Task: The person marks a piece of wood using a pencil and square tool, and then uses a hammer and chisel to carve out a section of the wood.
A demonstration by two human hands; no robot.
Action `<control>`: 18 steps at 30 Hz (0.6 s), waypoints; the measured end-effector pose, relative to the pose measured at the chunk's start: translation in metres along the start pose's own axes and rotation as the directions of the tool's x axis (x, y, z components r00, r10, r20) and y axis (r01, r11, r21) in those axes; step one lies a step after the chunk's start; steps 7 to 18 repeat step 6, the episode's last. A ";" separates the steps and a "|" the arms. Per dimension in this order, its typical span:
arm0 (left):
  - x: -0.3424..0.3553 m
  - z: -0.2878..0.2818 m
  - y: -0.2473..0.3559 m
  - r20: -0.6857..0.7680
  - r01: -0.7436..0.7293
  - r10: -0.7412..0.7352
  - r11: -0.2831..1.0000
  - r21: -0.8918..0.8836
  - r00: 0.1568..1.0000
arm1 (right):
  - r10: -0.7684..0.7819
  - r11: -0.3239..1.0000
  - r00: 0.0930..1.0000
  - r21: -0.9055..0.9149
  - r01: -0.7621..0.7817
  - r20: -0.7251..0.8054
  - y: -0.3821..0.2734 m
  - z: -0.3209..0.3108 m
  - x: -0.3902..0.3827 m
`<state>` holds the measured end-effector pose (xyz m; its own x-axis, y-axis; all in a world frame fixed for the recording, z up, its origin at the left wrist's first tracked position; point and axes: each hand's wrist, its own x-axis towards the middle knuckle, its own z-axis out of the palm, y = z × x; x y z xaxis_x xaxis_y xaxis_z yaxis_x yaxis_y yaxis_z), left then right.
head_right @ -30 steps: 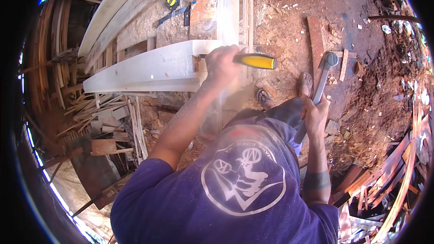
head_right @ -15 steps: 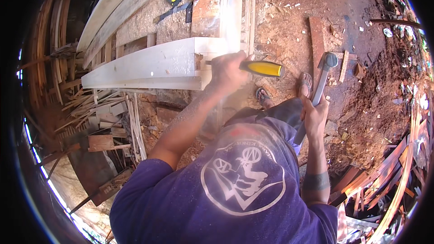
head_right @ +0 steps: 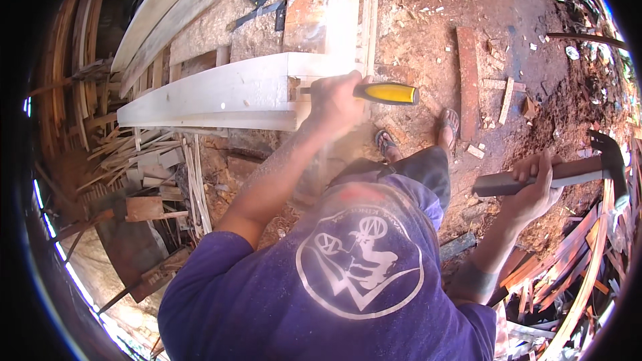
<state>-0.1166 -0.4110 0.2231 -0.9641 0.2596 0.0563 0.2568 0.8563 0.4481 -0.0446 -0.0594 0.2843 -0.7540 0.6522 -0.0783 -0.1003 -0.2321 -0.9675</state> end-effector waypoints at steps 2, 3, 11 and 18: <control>0.002 -0.004 0.002 0.053 0.058 -0.056 0.998 -0.033 0.997 | 0.023 0.999 0.999 0.032 -0.022 -0.031 -0.001 0.001 -0.003; 0.003 -0.005 0.003 0.052 0.059 -0.057 0.998 -0.031 0.997 | 0.023 0.999 0.999 0.034 -0.022 -0.029 -0.001 0.006 -0.006; 0.004 -0.006 0.007 -0.089 0.004 -0.005 1.000 -0.012 0.996 | 0.045 0.999 0.998 -0.017 -0.046 -0.032 0.001 0.012 -0.014; 0.004 -0.006 0.007 -0.089 0.004 -0.005 1.000 -0.012 0.996 | 0.045 0.999 0.998 -0.017 -0.046 -0.032 0.001 0.012 -0.014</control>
